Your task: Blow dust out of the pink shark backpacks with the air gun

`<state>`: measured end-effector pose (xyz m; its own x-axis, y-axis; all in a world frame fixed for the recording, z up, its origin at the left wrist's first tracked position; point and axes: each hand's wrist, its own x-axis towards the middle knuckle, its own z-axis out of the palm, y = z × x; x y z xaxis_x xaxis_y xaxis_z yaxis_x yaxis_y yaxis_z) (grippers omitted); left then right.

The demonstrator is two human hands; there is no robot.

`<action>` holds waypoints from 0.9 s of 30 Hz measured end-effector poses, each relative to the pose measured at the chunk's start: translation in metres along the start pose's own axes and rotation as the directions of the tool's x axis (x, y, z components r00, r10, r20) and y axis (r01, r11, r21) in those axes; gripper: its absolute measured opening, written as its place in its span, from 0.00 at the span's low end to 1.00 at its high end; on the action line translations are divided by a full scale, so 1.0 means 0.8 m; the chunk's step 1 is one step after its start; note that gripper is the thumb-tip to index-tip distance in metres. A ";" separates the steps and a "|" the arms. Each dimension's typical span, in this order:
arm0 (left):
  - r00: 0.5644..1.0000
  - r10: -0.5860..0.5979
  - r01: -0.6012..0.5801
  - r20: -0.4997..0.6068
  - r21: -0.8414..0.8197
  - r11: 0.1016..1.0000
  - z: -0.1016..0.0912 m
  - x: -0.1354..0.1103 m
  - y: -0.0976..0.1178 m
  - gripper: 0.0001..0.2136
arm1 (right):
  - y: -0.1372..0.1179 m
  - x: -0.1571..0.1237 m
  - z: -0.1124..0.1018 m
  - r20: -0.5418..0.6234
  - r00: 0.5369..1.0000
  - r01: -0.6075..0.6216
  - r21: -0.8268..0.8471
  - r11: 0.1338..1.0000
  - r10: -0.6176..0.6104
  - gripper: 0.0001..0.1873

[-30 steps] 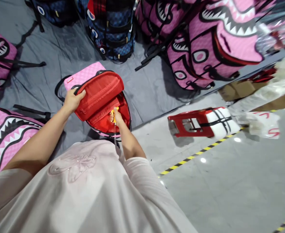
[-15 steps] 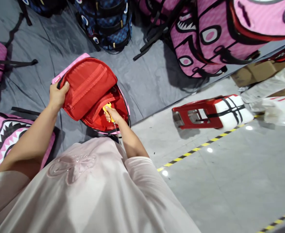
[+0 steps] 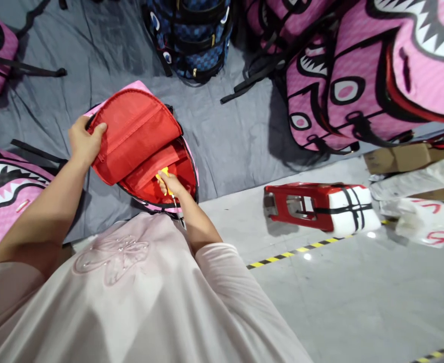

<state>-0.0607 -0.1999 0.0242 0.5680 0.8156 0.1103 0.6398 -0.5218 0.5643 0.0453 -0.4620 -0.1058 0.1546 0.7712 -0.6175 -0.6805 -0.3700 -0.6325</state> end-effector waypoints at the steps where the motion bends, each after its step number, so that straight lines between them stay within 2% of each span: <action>1: 0.999 -0.026 0.027 -0.044 0.027 0.999 0.000 -0.003 0.003 0.22 | 0.002 -0.003 0.000 0.034 0.999 -0.020 -0.028 0.999 0.021 0.23; 3: 0.988 -0.056 0.070 -0.147 0.093 0.993 -0.001 -0.009 0.013 0.23 | 0.003 -0.007 -0.003 0.045 0.998 -0.045 -0.049 0.998 0.047 0.21; 5: 0.986 -0.035 0.063 -0.162 0.170 0.983 -0.004 -0.018 0.028 0.21 | -0.002 -0.010 -0.010 -0.087 0.996 -0.024 0.001 1.000 0.024 0.20; 7: 0.995 -0.028 0.050 -0.096 0.229 0.972 -0.006 -0.031 0.044 0.18 | -0.008 -0.011 -0.015 -0.275 0.962 0.019 0.042 0.999 -0.007 0.20; 9: 0.999 -0.033 0.027 0.020 0.256 0.966 -0.005 -0.047 0.054 0.18 | -0.011 -0.013 -0.012 -0.350 0.936 0.039 0.011 0.999 -0.033 0.19; 13: 0.976 0.040 -0.093 0.213 0.245 0.965 0.007 -0.078 0.047 0.32 | -0.001 -0.019 0.011 -0.315 0.948 -0.002 -0.164 0.986 -0.050 0.19; 16: 0.951 0.094 -0.168 0.295 0.237 0.957 0.021 -0.092 0.031 0.46 | 0.009 -0.017 0.025 -0.406 0.904 0.001 -0.317 0.948 -0.137 0.17; 18: 0.946 0.128 -0.197 0.298 0.211 0.958 0.030 -0.099 0.023 0.51 | 0.012 -0.015 0.028 -0.458 0.862 0.021 -0.392 0.920 -0.215 0.16; 20: 0.950 0.159 -0.209 0.267 0.168 0.964 0.037 -0.103 0.018 0.51 | 0.013 -0.013 0.031 -0.480 0.844 0.019 -0.423 0.906 -0.241 0.16; 22: 0.956 0.185 -0.215 0.229 0.114 0.970 0.042 -0.106 0.013 0.50 | 0.009 -0.015 0.034 -0.483 0.847 -0.022 -0.447 0.894 -0.220 0.15; 25: 0.952 0.230 -0.241 0.200 0.032 0.970 0.050 -0.112 0.003 0.48 | -0.010 -0.023 0.035 -0.460 0.875 -0.124 -0.520 0.845 -0.154 0.17; 27: 0.944 0.259 -0.261 0.205 -0.017 0.965 0.056 -0.117 -0.004 0.46 | -0.033 -0.030 0.029 -0.409 0.906 -0.185 -0.612 0.768 -0.107 0.19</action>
<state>-0.0929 -0.2858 -0.0245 0.8080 0.5833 0.0827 0.4602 -0.7125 0.5297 0.0425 -0.4590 -0.0634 0.5061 0.5269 -0.6829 -0.1129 -0.7445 -0.6581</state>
